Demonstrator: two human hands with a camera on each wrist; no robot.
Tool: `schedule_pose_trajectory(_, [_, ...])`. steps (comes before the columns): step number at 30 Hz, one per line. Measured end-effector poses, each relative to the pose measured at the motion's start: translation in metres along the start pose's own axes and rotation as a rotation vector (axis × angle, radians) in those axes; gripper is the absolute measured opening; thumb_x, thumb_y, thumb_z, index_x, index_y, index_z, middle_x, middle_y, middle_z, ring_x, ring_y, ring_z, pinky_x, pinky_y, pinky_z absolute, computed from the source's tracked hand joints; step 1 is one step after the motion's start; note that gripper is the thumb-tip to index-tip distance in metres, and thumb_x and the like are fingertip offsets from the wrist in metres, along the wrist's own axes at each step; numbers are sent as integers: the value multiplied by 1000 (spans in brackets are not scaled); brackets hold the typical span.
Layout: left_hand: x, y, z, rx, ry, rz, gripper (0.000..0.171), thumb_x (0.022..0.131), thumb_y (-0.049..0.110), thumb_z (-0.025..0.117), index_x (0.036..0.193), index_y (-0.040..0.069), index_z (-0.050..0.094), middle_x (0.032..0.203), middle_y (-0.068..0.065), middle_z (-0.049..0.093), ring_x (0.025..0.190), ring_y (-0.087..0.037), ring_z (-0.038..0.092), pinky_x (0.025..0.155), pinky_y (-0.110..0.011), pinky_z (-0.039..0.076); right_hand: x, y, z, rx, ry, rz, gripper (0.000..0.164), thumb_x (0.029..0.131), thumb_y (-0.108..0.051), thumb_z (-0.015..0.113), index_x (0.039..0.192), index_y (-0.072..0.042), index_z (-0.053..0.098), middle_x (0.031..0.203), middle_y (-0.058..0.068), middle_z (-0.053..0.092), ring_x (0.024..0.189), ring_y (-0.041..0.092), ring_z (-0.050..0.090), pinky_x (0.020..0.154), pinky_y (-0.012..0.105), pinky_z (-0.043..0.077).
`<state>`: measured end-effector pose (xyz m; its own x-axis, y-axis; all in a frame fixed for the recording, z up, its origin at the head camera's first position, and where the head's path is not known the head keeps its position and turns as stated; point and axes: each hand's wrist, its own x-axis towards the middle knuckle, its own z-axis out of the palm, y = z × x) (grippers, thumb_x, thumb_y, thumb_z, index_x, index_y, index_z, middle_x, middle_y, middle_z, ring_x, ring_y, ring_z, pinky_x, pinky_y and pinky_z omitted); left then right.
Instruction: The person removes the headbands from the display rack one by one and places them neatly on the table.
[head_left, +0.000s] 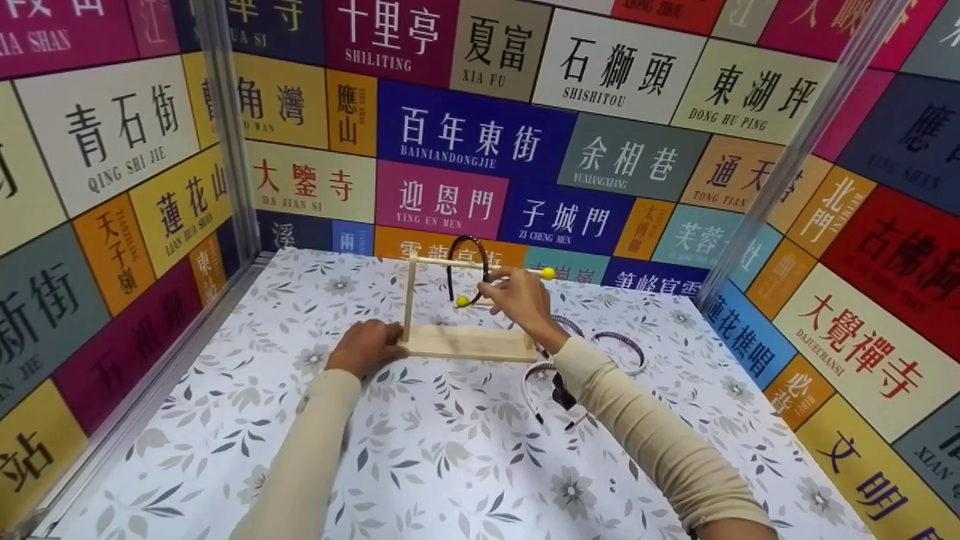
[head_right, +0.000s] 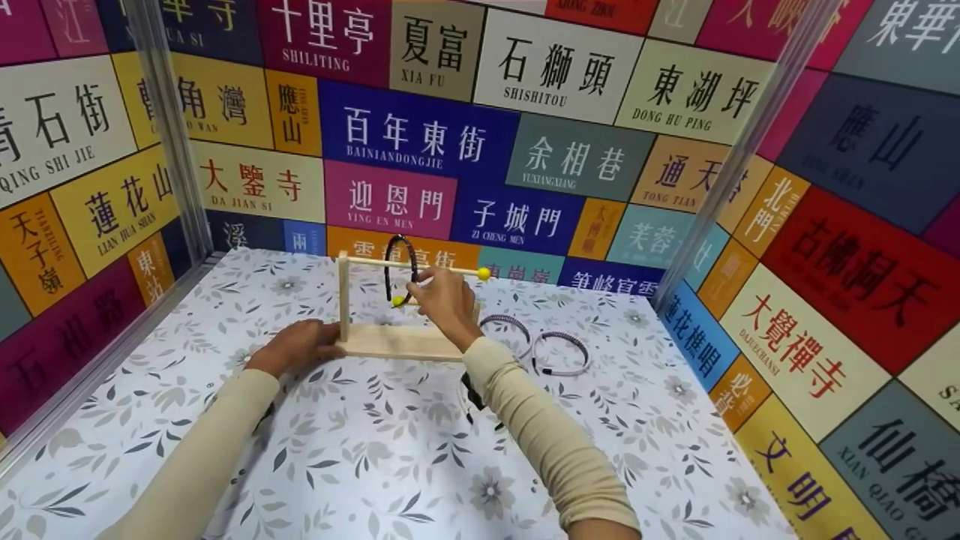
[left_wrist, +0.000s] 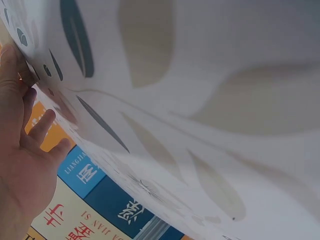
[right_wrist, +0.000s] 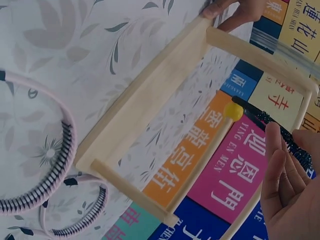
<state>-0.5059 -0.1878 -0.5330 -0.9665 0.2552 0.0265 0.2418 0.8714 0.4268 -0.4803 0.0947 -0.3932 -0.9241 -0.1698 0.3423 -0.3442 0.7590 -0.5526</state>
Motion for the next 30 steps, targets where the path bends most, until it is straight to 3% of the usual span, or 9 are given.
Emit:
schedule_pose_trajectory(7, [-3, 0, -2, -22, -3, -12, 39, 94, 35, 77, 128, 16, 70, 104, -2, 73, 94, -22, 66, 96, -46, 54, 0, 5, -14, 40, 19, 3, 28, 97, -32, 75, 117, -13, 77, 88, 2, 80, 56, 12, 71, 37, 22, 30])
schedule_pose_trajectory(18, [-4, 0, 1, -41, 1, -3, 36, 95, 36, 77, 125, 17, 71, 101, -1, 73, 91, -21, 65, 94, -45, 55, -4, 19, -30, 55, 45, 39, 30, 95, -32, 76, 117, -12, 77, 91, 3, 80, 55, 12, 71, 36, 22, 35])
schedule_pose_trajectory(24, [-6, 1, 1, -38, 19, 24, 33, 95, 35, 77, 121, 17, 71, 100, -2, 72, 88, -22, 64, 91, -46, 55, -9, 33, -43, 64, 62, 29, 31, 96, -33, 75, 118, -11, 76, 93, 6, 80, 57, 14, 72, 39, 23, 46])
schedule_pose_trajectory(30, [-7, 2, 0, -12, 25, 42, 35, 95, 35, 77, 122, 13, 71, 101, -4, 73, 88, -23, 63, 91, -48, 54, -11, 46, -56, 46, 87, 31, 34, 97, -35, 74, 120, -11, 76, 95, 5, 80, 58, 13, 73, 39, 23, 38])
